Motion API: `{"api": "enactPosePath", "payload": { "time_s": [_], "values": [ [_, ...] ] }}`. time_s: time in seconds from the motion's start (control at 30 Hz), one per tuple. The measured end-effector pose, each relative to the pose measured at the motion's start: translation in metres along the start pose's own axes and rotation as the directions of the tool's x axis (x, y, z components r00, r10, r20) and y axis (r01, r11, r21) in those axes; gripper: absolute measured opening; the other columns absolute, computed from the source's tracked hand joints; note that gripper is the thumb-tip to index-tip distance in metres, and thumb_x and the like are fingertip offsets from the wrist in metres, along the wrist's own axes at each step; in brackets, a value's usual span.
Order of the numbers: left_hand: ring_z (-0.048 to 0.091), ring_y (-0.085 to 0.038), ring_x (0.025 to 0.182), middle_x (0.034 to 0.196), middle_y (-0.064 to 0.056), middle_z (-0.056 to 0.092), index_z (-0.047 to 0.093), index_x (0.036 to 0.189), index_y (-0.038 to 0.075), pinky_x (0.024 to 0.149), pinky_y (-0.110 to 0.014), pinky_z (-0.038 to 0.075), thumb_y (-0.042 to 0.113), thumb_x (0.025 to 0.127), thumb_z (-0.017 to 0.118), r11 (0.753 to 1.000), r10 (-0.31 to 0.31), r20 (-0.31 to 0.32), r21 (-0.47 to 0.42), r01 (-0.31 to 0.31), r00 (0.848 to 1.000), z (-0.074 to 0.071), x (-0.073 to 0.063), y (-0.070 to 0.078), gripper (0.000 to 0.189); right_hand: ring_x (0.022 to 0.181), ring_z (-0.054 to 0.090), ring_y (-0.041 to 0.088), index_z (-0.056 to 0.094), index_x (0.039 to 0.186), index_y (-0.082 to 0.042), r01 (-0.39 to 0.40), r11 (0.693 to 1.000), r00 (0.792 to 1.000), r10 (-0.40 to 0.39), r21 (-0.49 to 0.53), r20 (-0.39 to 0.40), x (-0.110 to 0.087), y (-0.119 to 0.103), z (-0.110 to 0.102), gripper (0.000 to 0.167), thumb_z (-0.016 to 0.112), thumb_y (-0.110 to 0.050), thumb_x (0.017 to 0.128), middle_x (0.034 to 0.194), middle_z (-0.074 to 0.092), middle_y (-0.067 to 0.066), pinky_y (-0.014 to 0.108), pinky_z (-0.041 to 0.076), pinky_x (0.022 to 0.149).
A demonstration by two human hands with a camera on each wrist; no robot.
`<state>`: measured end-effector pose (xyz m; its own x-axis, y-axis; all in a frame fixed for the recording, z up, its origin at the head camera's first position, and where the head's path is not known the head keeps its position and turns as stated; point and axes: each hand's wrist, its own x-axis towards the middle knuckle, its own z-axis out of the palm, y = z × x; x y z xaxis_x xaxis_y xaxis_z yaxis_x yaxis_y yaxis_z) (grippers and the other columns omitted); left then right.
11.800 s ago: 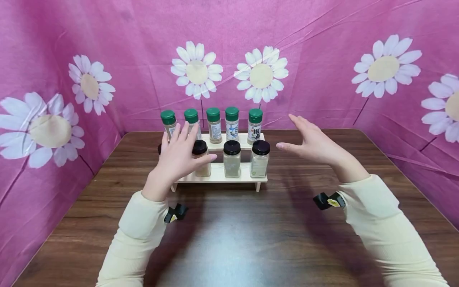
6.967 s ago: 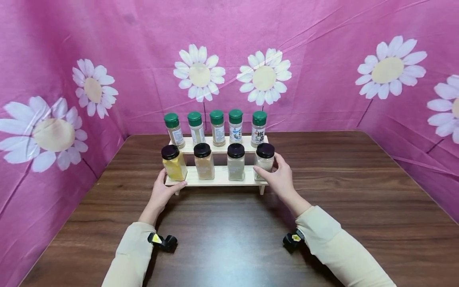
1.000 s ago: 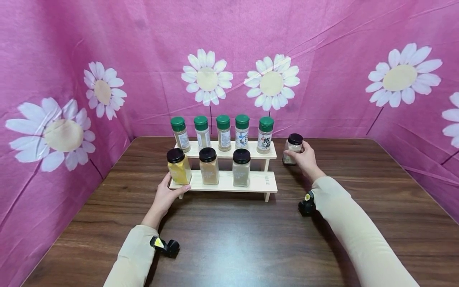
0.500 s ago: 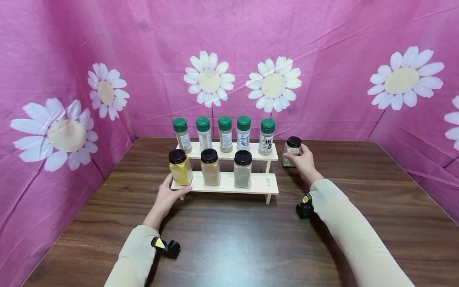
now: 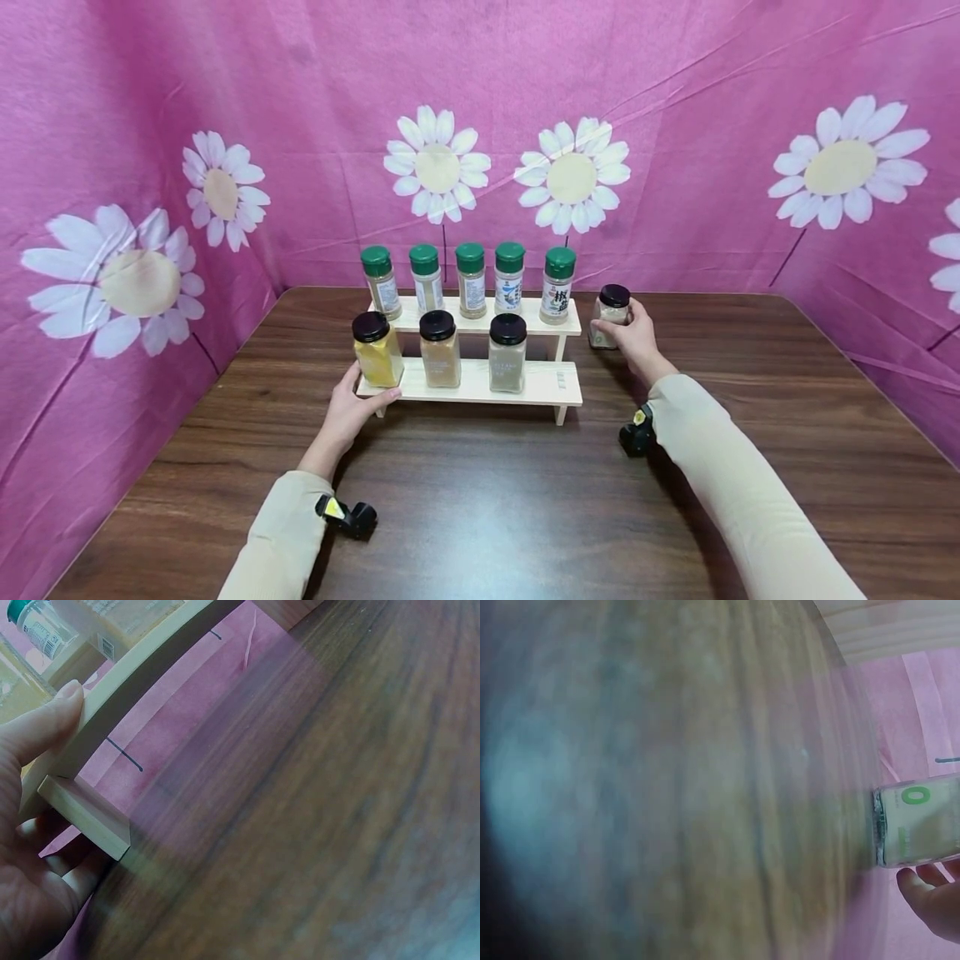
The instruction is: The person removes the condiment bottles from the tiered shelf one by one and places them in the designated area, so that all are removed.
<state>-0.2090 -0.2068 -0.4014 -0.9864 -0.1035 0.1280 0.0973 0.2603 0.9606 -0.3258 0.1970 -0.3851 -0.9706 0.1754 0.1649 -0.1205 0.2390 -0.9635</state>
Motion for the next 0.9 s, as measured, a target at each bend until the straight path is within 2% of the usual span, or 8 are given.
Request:
{"api": "enactPosePath", "payload": {
  "time_s": [0.13, 0.3, 0.37, 0.6, 0.73, 0.9],
  "values": [
    [0.030, -0.020, 0.116, 0.127, -0.012, 0.038, 0.035, 0.128, 0.006, 0.097, -0.035, 0.019, 0.014, 0.067, 0.074, 1.000, -0.001, 0.000, -0.004, 0.001, 1.000, 0.000, 0.000, -0.001, 0.073, 0.097, 0.045, 0.016, 0.036, 0.125, -0.002, 0.028, 1.000, 1.000, -0.028, 0.010, -0.004, 0.005, 0.012, -0.004, 0.065, 0.071, -0.011, 0.070, 0.113, 0.049, 0.011, 0.027, 0.038, 0.082],
    [0.030, -0.020, 0.116, 0.127, -0.012, 0.039, 0.035, 0.128, 0.006, 0.097, -0.035, 0.019, 0.014, 0.067, 0.074, 1.000, -0.004, 0.000, 0.005, 0.004, 1.000, 0.000, 0.000, -0.002, 0.072, 0.101, 0.045, 0.015, 0.034, 0.126, -0.004, 0.081, 0.995, 0.997, -0.082, 0.064, 0.010, 0.013, 0.028, -0.011, 0.070, 0.073, -0.013, 0.069, 0.118, 0.048, 0.013, 0.024, 0.038, 0.083],
    [0.029, -0.020, 0.116, 0.127, -0.012, 0.038, 0.035, 0.128, 0.006, 0.097, -0.035, 0.018, 0.014, 0.067, 0.074, 1.000, -0.004, 0.000, 0.010, 0.004, 1.000, 0.000, 0.000, -0.002, 0.072, 0.104, 0.044, 0.018, 0.033, 0.126, -0.003, 0.093, 0.993, 0.995, -0.094, 0.069, 0.014, 0.015, 0.032, -0.014, 0.071, 0.073, -0.012, 0.068, 0.120, 0.045, 0.016, 0.027, 0.037, 0.086],
    [0.029, -0.020, 0.116, 0.128, -0.012, 0.038, 0.035, 0.128, 0.006, 0.097, -0.035, 0.018, 0.014, 0.068, 0.074, 1.000, 0.003, 0.004, 0.007, -0.003, 1.000, 0.001, -0.001, -0.001, 0.072, 0.117, 0.031, 0.026, 0.022, 0.133, -0.003, 0.062, 0.997, 0.998, -0.063, 0.037, 0.030, 0.017, 0.034, -0.024, 0.084, 0.073, -0.019, 0.069, 0.131, 0.030, 0.021, 0.032, 0.026, 0.095],
    [0.030, -0.020, 0.116, 0.127, -0.012, 0.038, 0.035, 0.128, 0.005, 0.097, -0.035, 0.018, 0.013, 0.068, 0.073, 1.000, 0.011, 0.004, 0.003, -0.011, 1.000, 0.001, -0.002, 0.000, 0.071, 0.119, 0.030, 0.024, 0.022, 0.135, -0.006, 0.048, 0.999, 0.998, -0.049, 0.019, 0.047, 0.008, 0.024, -0.027, 0.085, 0.073, -0.025, 0.069, 0.133, 0.029, 0.019, 0.030, 0.025, 0.096],
    [0.030, -0.020, 0.115, 0.127, -0.012, 0.038, 0.035, 0.128, 0.005, 0.096, -0.034, 0.019, 0.013, 0.068, 0.073, 1.000, 0.012, 0.005, 0.004, -0.012, 1.000, 0.000, -0.001, 0.000, 0.071, 0.117, 0.029, 0.034, 0.020, 0.133, 0.002, 0.059, 0.998, 0.997, -0.058, -0.022, 0.055, -0.023, -0.021, -0.028, 0.081, 0.070, -0.016, 0.072, 0.129, 0.030, 0.026, 0.039, 0.025, 0.096]
  ]
}}
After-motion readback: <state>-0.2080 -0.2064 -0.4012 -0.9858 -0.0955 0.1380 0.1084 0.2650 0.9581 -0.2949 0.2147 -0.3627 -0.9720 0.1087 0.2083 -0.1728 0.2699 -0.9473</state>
